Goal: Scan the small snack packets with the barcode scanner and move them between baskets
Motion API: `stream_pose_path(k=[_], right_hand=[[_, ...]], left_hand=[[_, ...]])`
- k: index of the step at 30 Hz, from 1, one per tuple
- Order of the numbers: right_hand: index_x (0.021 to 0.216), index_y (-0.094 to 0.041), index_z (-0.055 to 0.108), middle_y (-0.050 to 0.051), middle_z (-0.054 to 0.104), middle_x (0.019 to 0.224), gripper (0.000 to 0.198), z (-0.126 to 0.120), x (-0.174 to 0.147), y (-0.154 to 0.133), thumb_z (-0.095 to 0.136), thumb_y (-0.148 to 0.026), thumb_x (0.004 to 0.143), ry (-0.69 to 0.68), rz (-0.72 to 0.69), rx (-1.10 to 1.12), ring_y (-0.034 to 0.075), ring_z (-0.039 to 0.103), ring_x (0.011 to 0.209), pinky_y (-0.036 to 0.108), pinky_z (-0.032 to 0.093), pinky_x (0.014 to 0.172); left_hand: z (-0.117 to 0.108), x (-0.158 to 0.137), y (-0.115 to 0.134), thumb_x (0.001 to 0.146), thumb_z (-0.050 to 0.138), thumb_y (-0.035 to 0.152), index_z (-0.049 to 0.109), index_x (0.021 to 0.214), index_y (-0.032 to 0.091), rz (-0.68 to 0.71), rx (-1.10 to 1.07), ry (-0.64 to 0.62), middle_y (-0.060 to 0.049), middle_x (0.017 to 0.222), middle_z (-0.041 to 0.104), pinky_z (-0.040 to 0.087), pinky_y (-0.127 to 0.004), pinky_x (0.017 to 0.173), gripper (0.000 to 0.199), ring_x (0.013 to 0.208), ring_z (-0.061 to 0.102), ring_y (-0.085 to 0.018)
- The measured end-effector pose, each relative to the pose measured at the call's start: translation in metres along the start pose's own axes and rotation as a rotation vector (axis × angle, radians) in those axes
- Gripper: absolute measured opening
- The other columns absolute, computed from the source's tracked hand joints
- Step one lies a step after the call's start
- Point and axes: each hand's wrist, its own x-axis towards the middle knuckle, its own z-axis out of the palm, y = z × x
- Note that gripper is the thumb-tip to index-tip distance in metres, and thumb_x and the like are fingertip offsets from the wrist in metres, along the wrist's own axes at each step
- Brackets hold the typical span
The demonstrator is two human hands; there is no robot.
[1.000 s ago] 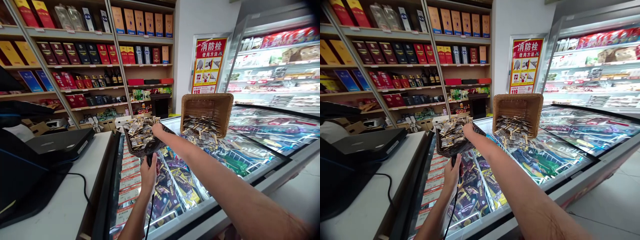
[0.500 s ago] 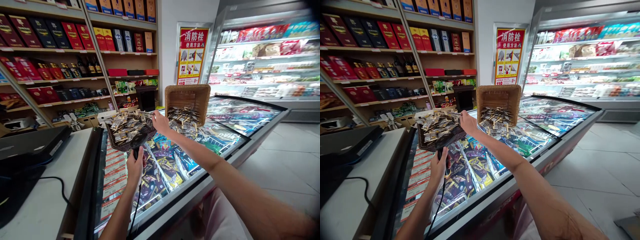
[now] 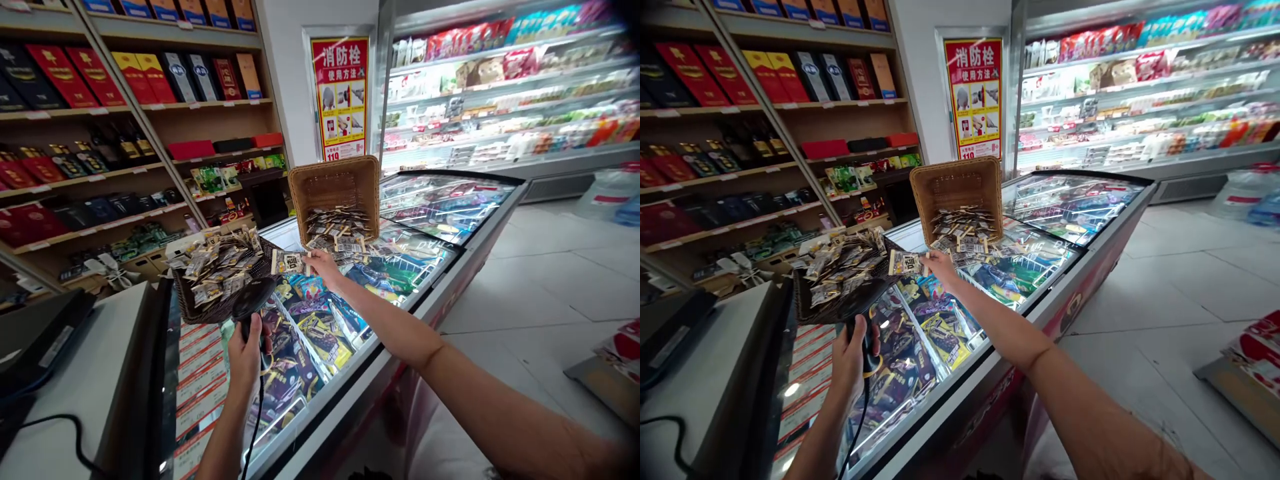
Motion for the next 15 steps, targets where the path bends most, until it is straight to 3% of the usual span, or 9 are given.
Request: stream_pose_path(k=[3,9,12,15], right_hand=[[0.074,-0.021,0.061,-0.005,0.057,0.06,0.049,-0.001,0.001,0.001,0.088,-0.061,0.066,0.016,0.021,0.03,0.009,0.048,0.054,0.022,0.038,0.05],[0.087,-0.022,0.067,-0.008,0.056,0.06,0.043,-0.011,0.004,0.004,0.084,-0.059,0.075,-0.014,0.008,0.012,0.007,0.039,0.045,0.023,0.031,0.044],[0.09,-0.022,0.066,-0.007,0.059,0.061,0.046,-0.014,0.003,0.003,0.085,-0.061,0.075,-0.053,0.011,0.012,0.01,0.055,0.047,0.022,0.043,0.046],[0.091,-0.022,0.063,-0.005,0.065,0.069,0.045,-0.013,0.002,0.0,0.084,-0.06,0.077,-0.071,0.012,0.081,0.016,0.073,0.065,0.026,0.059,0.062]], left_hand=[[0.002,-0.001,0.003,0.074,0.076,0.079,0.057,0.085,0.021,-0.014,0.001,-0.01,0.001,0.069,0.067,0.042,-0.022,0.041,0.063,0.047,0.057,-0.011],[0.008,-0.004,0.011,0.07,0.079,0.079,0.057,0.089,0.022,-0.049,0.014,-0.015,0.002,0.066,0.065,0.039,-0.022,0.038,0.065,0.049,0.062,-0.014],[0.009,-0.004,0.013,0.069,0.08,0.078,0.057,0.089,0.022,-0.056,0.012,-0.005,0.003,0.064,0.064,0.038,-0.022,0.037,0.064,0.048,0.061,-0.014],[0.009,-0.005,0.013,0.07,0.081,0.076,0.056,0.088,0.022,-0.04,0.01,-0.011,0.004,0.063,0.064,0.039,-0.022,0.038,0.062,0.048,0.06,-0.013]])
